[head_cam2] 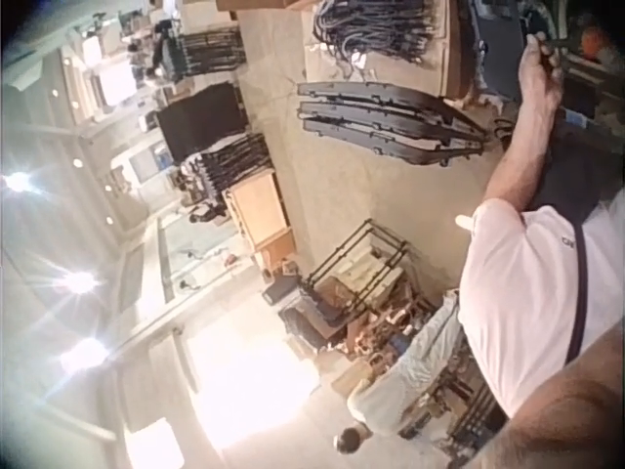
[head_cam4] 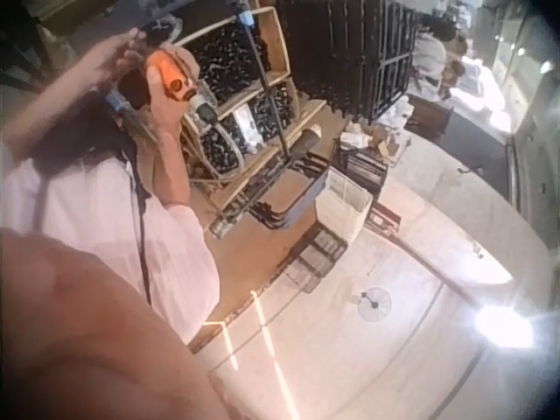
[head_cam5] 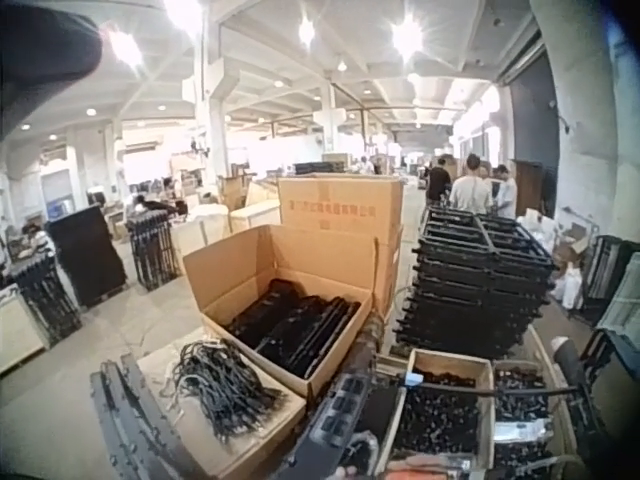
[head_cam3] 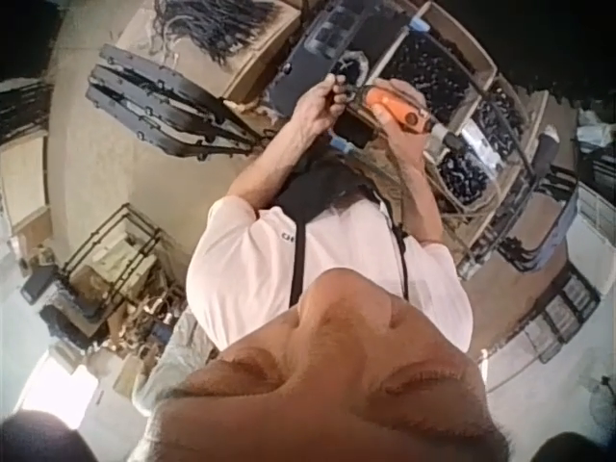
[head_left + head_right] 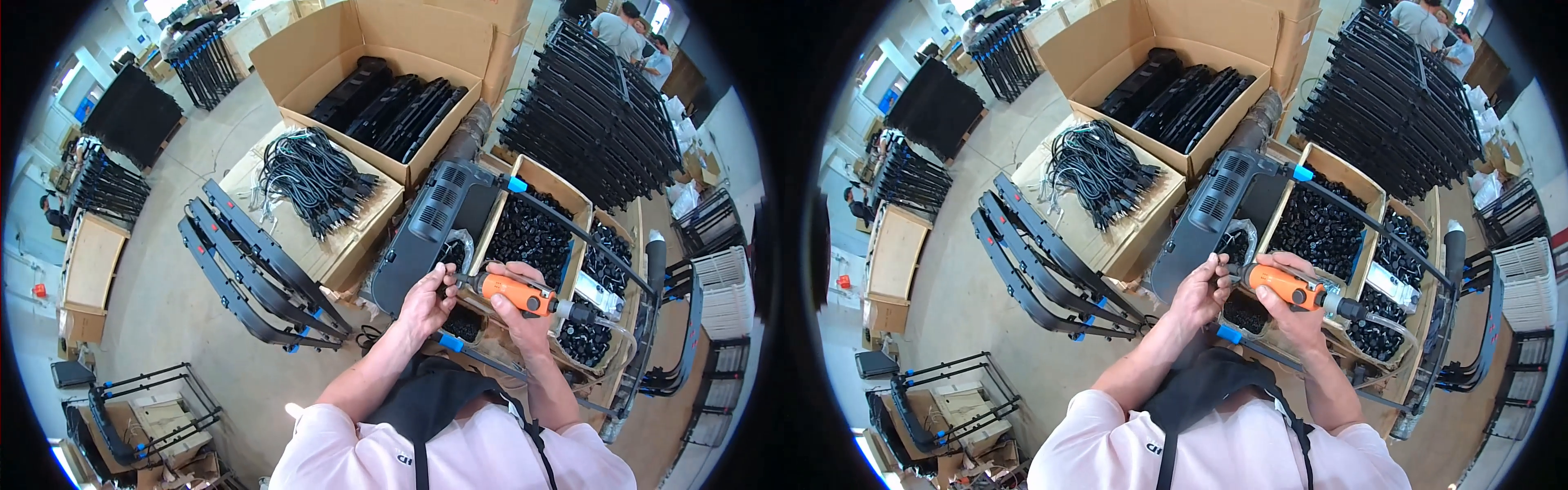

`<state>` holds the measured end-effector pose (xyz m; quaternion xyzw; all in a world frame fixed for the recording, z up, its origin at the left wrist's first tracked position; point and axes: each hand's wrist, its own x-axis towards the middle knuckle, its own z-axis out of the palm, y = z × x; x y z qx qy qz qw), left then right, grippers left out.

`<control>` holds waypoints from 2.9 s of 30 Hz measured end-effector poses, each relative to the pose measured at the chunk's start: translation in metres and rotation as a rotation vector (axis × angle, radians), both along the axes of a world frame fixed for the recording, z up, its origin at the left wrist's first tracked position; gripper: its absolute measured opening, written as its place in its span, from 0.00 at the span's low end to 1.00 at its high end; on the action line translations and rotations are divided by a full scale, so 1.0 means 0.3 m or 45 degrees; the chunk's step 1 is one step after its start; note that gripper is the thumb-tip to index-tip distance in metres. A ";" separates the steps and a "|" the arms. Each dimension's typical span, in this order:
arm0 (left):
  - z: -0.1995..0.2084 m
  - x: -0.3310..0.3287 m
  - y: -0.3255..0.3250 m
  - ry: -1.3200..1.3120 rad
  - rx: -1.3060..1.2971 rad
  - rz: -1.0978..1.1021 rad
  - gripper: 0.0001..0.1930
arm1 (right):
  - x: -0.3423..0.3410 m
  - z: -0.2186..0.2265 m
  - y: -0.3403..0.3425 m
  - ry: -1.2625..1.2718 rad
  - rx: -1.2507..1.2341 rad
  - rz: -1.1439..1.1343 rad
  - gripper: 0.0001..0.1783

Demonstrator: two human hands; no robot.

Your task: Assembling components of a machine using manual methods and an electric screwdriver on a factory floor.

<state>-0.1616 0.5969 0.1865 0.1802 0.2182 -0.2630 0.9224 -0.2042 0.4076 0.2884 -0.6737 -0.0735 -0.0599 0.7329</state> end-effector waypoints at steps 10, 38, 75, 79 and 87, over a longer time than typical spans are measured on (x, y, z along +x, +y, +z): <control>-0.079 0.247 0.165 0.042 -0.268 -0.041 0.15 | 0.277 -0.021 0.185 0.099 -0.129 -0.015 0.30; -0.116 0.475 0.380 -0.915 2.166 -0.259 0.20 | 0.693 -0.065 0.329 0.358 -0.338 0.030 0.29; -0.198 0.451 0.354 -0.777 2.107 -0.292 0.18 | 0.747 -0.169 0.430 0.143 -0.727 0.265 0.21; -0.193 0.448 0.359 -0.775 2.092 -0.306 0.19 | 0.746 -0.173 0.430 0.188 -0.740 0.274 0.21; -0.164 0.440 0.367 -0.906 2.233 -0.136 0.18 | 0.698 -0.111 0.419 0.158 -0.549 0.213 0.27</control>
